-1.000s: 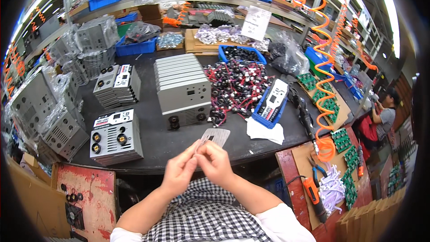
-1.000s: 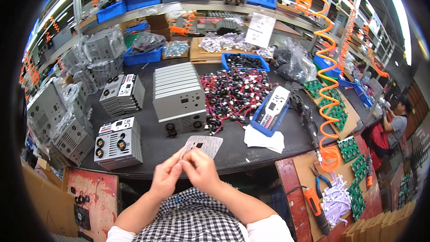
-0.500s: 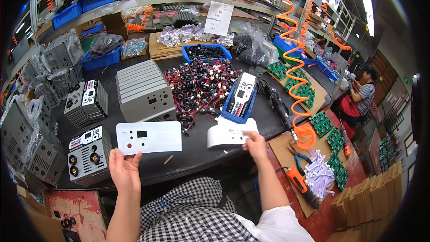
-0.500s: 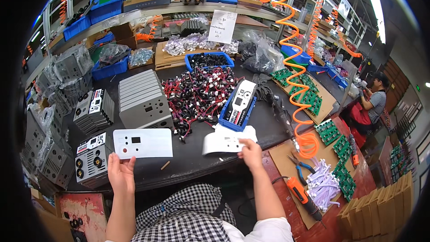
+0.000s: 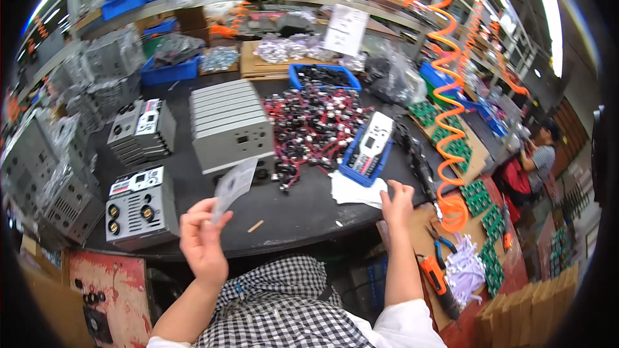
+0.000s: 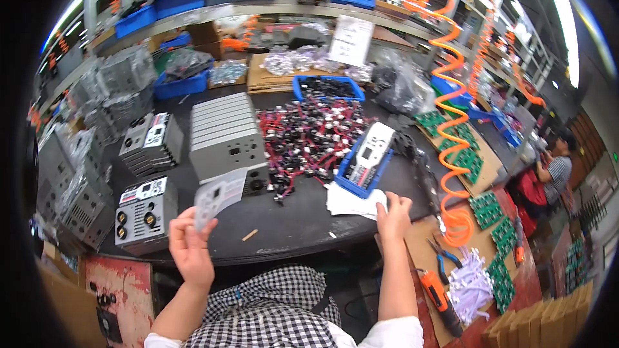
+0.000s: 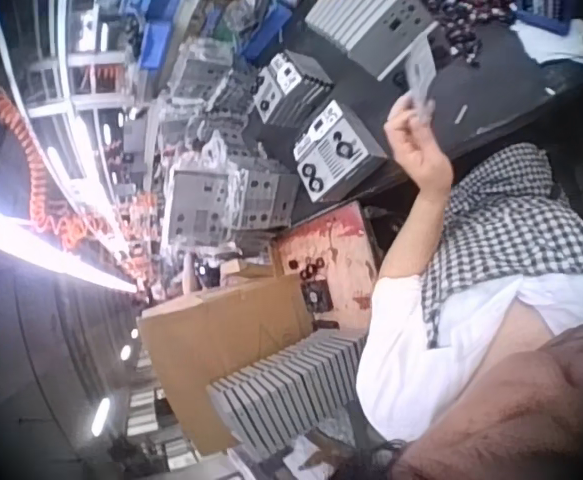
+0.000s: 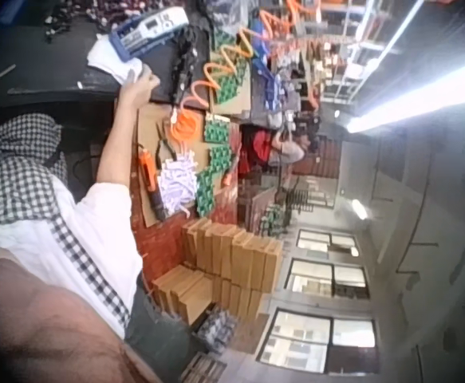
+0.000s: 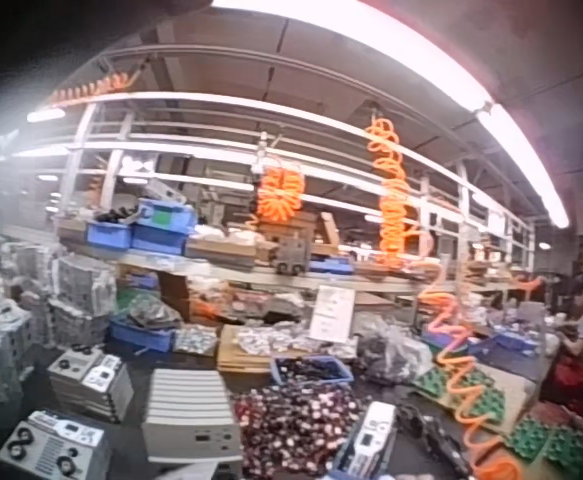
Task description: Applying labels to the front panels of metal electronic enclosures.
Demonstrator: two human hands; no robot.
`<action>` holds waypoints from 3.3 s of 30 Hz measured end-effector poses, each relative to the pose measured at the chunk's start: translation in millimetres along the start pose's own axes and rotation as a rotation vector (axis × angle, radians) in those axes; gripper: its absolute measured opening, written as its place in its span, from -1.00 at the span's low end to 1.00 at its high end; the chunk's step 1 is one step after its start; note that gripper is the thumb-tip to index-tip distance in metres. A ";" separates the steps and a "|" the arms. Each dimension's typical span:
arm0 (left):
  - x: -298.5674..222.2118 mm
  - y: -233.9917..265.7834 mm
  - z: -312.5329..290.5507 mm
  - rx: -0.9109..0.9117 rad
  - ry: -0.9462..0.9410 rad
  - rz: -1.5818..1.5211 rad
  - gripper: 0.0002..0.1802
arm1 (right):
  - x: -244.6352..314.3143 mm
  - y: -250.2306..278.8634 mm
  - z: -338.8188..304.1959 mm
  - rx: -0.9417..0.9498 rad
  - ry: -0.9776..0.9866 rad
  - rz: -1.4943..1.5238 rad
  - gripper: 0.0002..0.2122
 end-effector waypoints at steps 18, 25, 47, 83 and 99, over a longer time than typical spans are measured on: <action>27.7 46.7 33.8 -0.243 -0.068 0.679 -0.41 | 228.0 -42.8 -50.2 0.494 0.410 1.154 -0.94; 100.7 64.4 70.4 -0.079 0.240 0.115 -0.89 | 204.7 -84.8 -1.9 0.513 0.399 1.039 -0.92; 110.1 51.8 99.5 -0.210 -0.031 0.529 -0.85 | 204.9 -165.5 35.5 0.391 0.167 1.259 -0.86; 109.2 49.7 45.7 -0.211 0.034 0.833 -0.72 | 233.8 -85.5 -9.0 0.111 0.605 0.954 -0.83; -7.9 208.0 135.9 -0.249 0.472 0.574 -0.56 | 293.0 -141.9 -16.1 0.754 0.310 1.240 -0.65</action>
Point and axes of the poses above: each hand's wrist, its own z-axis towards the middle knuckle, its own y-axis out of the back of the hand, x = y × z, the point moved 5 cm from there along z, towards the middle knuckle, and after that the axes turned 7 degrees about z, right-handed, at the moved point
